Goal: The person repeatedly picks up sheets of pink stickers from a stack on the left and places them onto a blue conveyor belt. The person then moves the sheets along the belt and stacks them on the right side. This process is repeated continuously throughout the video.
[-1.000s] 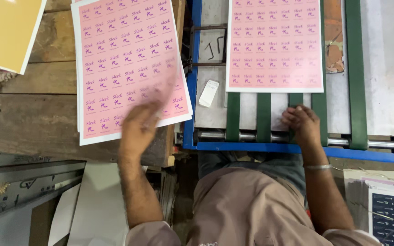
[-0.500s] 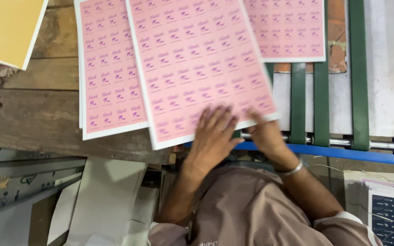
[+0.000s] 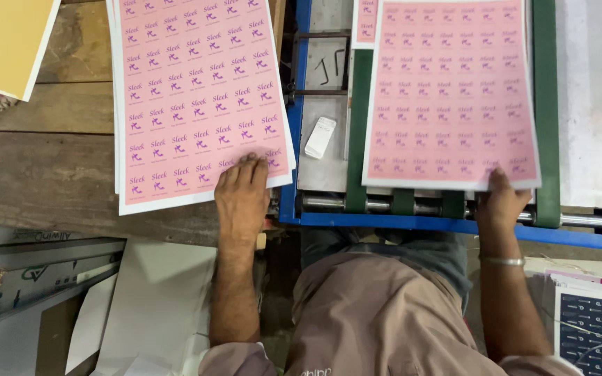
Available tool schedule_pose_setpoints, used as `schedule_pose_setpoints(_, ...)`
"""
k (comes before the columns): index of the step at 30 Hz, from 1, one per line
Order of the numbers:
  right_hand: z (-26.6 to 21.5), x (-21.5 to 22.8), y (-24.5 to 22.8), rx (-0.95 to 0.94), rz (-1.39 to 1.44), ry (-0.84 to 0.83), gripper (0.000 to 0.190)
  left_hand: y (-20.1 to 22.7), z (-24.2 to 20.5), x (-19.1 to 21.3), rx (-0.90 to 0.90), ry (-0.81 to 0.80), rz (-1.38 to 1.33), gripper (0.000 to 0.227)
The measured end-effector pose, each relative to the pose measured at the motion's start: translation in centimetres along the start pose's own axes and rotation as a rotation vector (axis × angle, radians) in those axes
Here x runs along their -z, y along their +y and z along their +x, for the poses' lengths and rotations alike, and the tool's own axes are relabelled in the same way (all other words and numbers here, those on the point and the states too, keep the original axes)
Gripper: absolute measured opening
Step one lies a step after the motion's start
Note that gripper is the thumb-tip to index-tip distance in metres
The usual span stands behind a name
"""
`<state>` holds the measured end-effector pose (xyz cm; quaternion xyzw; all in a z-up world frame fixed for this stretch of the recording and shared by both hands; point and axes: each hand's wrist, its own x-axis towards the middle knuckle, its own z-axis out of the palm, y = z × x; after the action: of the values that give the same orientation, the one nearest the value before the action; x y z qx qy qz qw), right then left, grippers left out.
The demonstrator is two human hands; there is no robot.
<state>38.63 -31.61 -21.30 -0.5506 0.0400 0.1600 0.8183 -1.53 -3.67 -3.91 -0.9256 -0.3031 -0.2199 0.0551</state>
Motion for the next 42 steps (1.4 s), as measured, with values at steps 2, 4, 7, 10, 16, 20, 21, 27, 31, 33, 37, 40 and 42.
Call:
schedule_pose_setpoints(2,-1.4,2.5,1.3,-0.016,-0.020,0.033,0.048,0.1,-0.3,-0.1,0.017,0.011,-0.030,0.038)
schedule_pose_setpoints(4,-3.5,4.4,2.5,0.009,-0.020,-0.006,0.049,0.1,-0.4,-0.1,0.028,0.019,-0.034,0.042)
schedule_pose_setpoints(7,-5.8,6.1,3.7,0.023,-0.055,-0.081,0.045,0.2,-0.2,0.0,0.035,0.012,-0.031,0.041)
schedule_pose_setpoints(10,-5.9,5.8,4.7,0.063,-0.046,-0.171,0.046,0.3,0.0,0.1,0.057,0.002,-0.034,0.044)
schedule_pose_setpoints(16,-0.9,1.8,7.1,0.089,-0.190,0.011,0.058,0.5,-0.1,0.2,0.065,0.022,-0.070,0.046)
schedule_pose_setpoints(20,2.2,-1.0,7.5,0.165,-0.164,-0.051,0.054,0.7,-0.1,0.2,0.073,0.012,-0.036,0.048)
schedule_pose_setpoints(21,2.9,-1.8,7.3,0.177,-0.151,-0.081,0.052,0.7,0.0,0.2,0.078,0.004,-0.036,0.048)
schedule_pose_setpoints(27,3.6,-3.9,3.9,-0.241,-0.119,-0.256,0.041,0.8,0.0,0.8,0.089,-0.057,-0.072,0.052)
schedule_pose_setpoints(31,1.3,-4.2,1.8,-0.286,-0.222,-0.322,0.038,0.5,-0.6,0.9,0.084,-0.053,-0.070,0.055)
schedule_pose_setpoints(33,-1.0,-4.3,1.1,-0.308,-0.249,-0.333,0.040,-0.7,-0.8,0.9,0.110,-0.155,-0.155,0.052)
schedule_pose_setpoints(37,-5.5,-6.5,-0.5,-0.374,-0.218,-0.486,0.043,-4.6,-0.5,1.9,0.271,-0.019,-0.525,0.027)
schedule_pose_setpoints(40,-8.6,-9.0,-2.3,-0.404,-0.266,-0.636,0.045,-3.3,0.4,2.4,0.265,0.213,-0.392,0.034)
schedule_pose_setpoints(42,-10.9,-10.7,-2.8,-0.381,-0.232,-0.890,0.046,0.8,0.5,2.4,0.202,0.122,-0.404,0.047)
